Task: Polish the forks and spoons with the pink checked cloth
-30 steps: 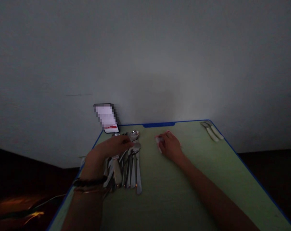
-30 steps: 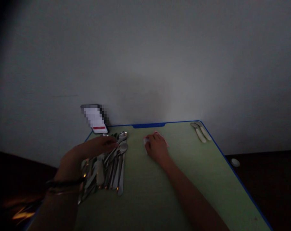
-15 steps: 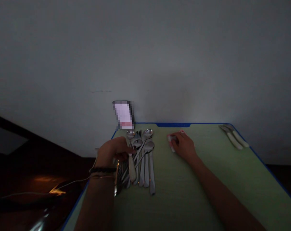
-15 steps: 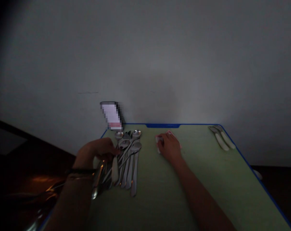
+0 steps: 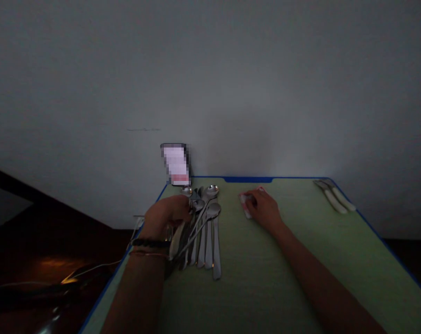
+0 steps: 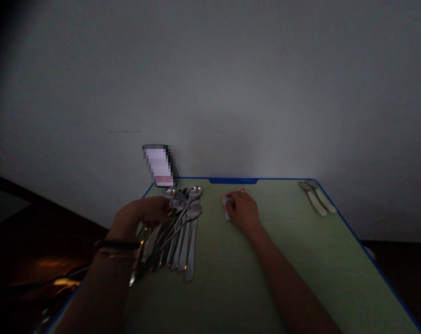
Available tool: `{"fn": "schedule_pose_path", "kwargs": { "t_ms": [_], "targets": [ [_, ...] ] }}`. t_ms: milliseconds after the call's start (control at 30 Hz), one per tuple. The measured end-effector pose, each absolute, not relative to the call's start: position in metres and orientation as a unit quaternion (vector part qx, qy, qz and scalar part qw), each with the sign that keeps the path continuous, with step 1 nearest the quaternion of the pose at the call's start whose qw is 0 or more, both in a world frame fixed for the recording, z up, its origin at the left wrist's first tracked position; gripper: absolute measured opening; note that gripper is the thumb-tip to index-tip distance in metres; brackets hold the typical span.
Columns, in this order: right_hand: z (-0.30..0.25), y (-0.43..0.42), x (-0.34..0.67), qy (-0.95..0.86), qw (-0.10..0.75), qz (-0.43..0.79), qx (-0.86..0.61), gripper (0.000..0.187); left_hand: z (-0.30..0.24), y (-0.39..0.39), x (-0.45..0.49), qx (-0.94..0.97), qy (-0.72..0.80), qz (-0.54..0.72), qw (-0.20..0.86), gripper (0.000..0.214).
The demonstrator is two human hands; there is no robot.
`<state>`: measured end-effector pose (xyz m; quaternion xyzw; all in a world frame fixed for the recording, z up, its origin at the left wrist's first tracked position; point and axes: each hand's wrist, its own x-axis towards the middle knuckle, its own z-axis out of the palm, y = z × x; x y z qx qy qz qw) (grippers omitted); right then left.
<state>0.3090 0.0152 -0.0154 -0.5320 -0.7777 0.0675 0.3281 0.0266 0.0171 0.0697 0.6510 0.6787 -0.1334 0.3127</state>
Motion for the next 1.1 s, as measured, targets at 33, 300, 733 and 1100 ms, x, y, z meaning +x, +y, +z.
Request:
{"fn": "schedule_pose_path", "kwargs": {
  "t_ms": [33, 300, 733, 1100],
  "targets": [
    [-0.016, 0.015, 0.309, -0.775, 0.330, 0.070, -0.535, 0.024, 0.073, 0.017, 0.026, 0.663, 0.673, -0.125, 0.303, 0.004],
    [-0.012, 0.022, 0.320, -0.769, 0.339, 0.133, -0.525, 0.023, 0.093, -0.007, 0.108, 0.812, 0.548, 0.028, 0.198, 0.016],
    [-0.019, -0.025, 0.352, -0.753, 0.280, -0.029, -0.595, 0.048, 0.041, -0.024, 0.163, 0.776, 0.623, 0.001, 0.094, 0.040],
    [-0.020, 0.001, 0.356, -0.713, 0.363, 0.006, -0.599, 0.023, 0.028, -0.024, 0.168, 0.759, 0.625, 0.041, 0.179, 0.029]
  ]
}}
